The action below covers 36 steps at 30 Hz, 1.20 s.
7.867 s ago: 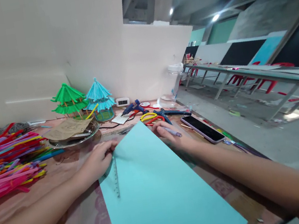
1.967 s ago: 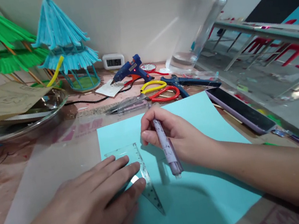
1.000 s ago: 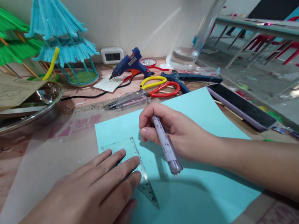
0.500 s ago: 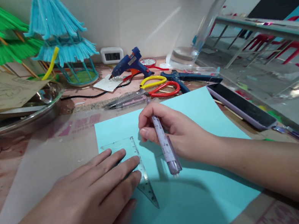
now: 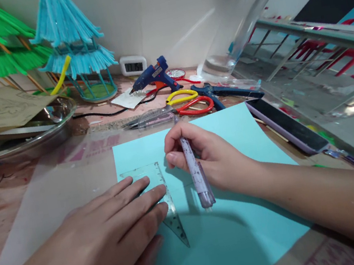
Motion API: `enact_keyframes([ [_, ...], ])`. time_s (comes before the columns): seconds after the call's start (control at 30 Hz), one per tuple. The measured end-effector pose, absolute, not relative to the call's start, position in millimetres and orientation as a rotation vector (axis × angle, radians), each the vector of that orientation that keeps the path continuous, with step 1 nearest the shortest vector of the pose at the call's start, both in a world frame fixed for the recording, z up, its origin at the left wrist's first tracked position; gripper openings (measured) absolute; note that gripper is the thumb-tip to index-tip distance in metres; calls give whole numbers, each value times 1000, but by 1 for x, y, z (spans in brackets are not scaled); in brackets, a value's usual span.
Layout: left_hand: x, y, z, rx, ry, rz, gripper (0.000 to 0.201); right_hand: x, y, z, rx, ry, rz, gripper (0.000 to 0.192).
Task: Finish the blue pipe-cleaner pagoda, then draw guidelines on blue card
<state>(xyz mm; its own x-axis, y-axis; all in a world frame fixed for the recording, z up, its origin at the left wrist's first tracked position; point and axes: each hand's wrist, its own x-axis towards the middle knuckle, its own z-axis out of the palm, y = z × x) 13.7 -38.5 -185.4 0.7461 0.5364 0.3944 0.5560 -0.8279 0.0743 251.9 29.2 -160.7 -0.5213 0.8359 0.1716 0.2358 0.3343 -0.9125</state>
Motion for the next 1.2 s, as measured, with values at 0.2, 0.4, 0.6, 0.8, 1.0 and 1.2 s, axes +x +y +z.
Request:
enact_keyframes([
  [0.2, 13, -38, -186, -2899, -879, -611, 40, 252, 29, -160, -942, -1956, 1174, 8],
  [0.4, 15, -38, -186, -2895, -891, -654, 37, 251, 29, -160, -928, -1962, 1171, 8],
  [0.6, 14, -37, -182, -2873, -862, -638, 38, 251, 29, -159, -911, -1979, 1167, 7],
  [0.8, 13, -33, -181, -2866, -794, -586, 39, 251, 29, -159, -913, -1989, 1154, 7],
  [1.0, 13, -32, -182, -2860, -796, -559, 40, 251, 29, -159, -915, -1987, 1155, 7],
  [1.2, 15, -34, -181, -2863, -777, -554, 36, 252, 29, -159, -919, -1987, 1142, 7],
])
